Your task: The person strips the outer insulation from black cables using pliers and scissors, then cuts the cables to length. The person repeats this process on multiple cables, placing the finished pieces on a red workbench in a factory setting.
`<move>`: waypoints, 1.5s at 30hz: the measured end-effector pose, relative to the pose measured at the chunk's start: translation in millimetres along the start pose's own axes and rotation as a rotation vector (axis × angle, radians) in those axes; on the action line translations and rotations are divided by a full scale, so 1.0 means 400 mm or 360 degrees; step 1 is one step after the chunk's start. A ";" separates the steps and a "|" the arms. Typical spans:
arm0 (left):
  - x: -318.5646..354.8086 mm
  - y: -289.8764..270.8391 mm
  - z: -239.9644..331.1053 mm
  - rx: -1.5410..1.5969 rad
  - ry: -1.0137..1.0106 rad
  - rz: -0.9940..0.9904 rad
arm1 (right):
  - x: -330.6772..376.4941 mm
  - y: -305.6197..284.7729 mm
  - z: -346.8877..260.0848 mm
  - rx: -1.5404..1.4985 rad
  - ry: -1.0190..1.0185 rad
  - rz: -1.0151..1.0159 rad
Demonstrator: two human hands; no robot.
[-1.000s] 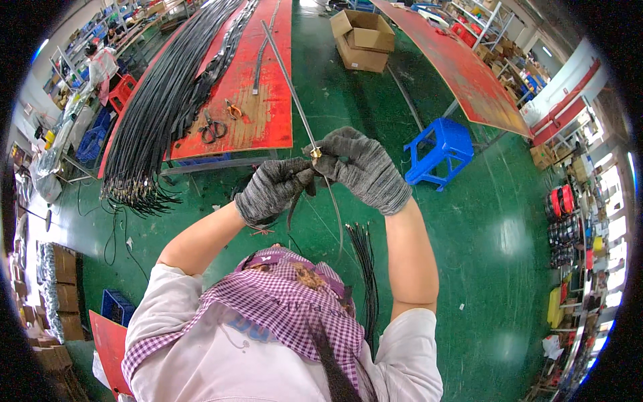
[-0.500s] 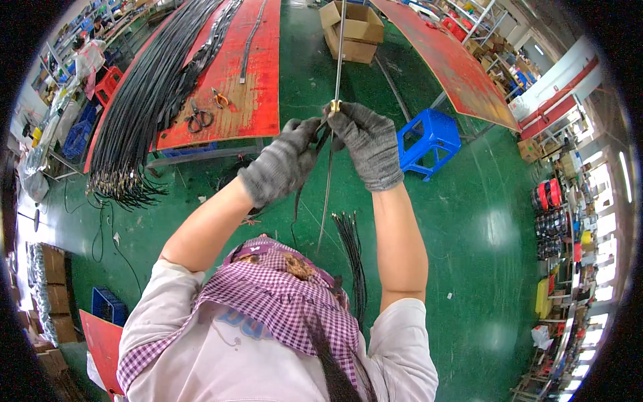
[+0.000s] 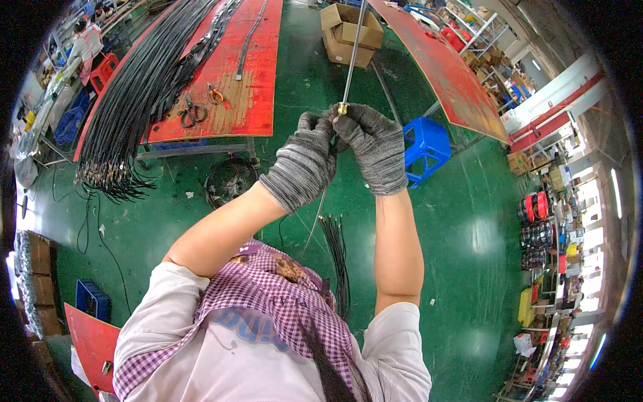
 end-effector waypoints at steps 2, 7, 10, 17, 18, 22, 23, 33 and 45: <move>-0.002 -0.004 -0.002 0.0060 0.0055 0.0088 | 0.000 -0.002 -0.016 -0.0066 0.0085 -0.0026; 0.004 0.005 -0.018 0.0296 0.0003 0.0111 | -0.006 -0.023 -0.006 -0.0122 0.0093 0.0016; -0.001 0.004 -0.012 0.0429 0.0012 0.0120 | -0.007 -0.035 0.005 -0.0142 0.0161 0.0027; -0.003 0.018 0.004 0.0506 -0.0026 0.0172 | -0.003 -0.051 0.010 -0.0166 0.0139 0.0059; -0.007 0.017 0.005 0.0544 -0.0018 0.0192 | -0.003 -0.053 0.008 -0.0146 0.0134 0.0062; -0.010 -0.008 0.020 0.0835 -0.0050 0.0139 | 0.006 -0.054 0.003 -0.0193 0.0163 0.0050; -0.006 -0.008 0.011 0.0870 -0.0074 0.0160 | 0.009 -0.053 0.005 -0.0213 0.0184 0.0043; -0.002 -0.037 0.031 0.0714 0.0002 0.0167 | 0.015 -0.039 -0.008 -0.0145 0.0094 0.0066; -0.007 -0.017 0.059 -0.0123 0.0232 -0.0136 | 0.028 -0.005 -0.076 0.0296 -0.0392 -0.0150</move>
Point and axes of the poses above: each hand's wrist, its own x-axis away from the middle knuckle, its own y-axis out of the palm, z = x × y, the point moved 7 cm from there along -x, towards the middle knuckle, and after that the axes turned 13 degrees about z, right-handed, at the moved point
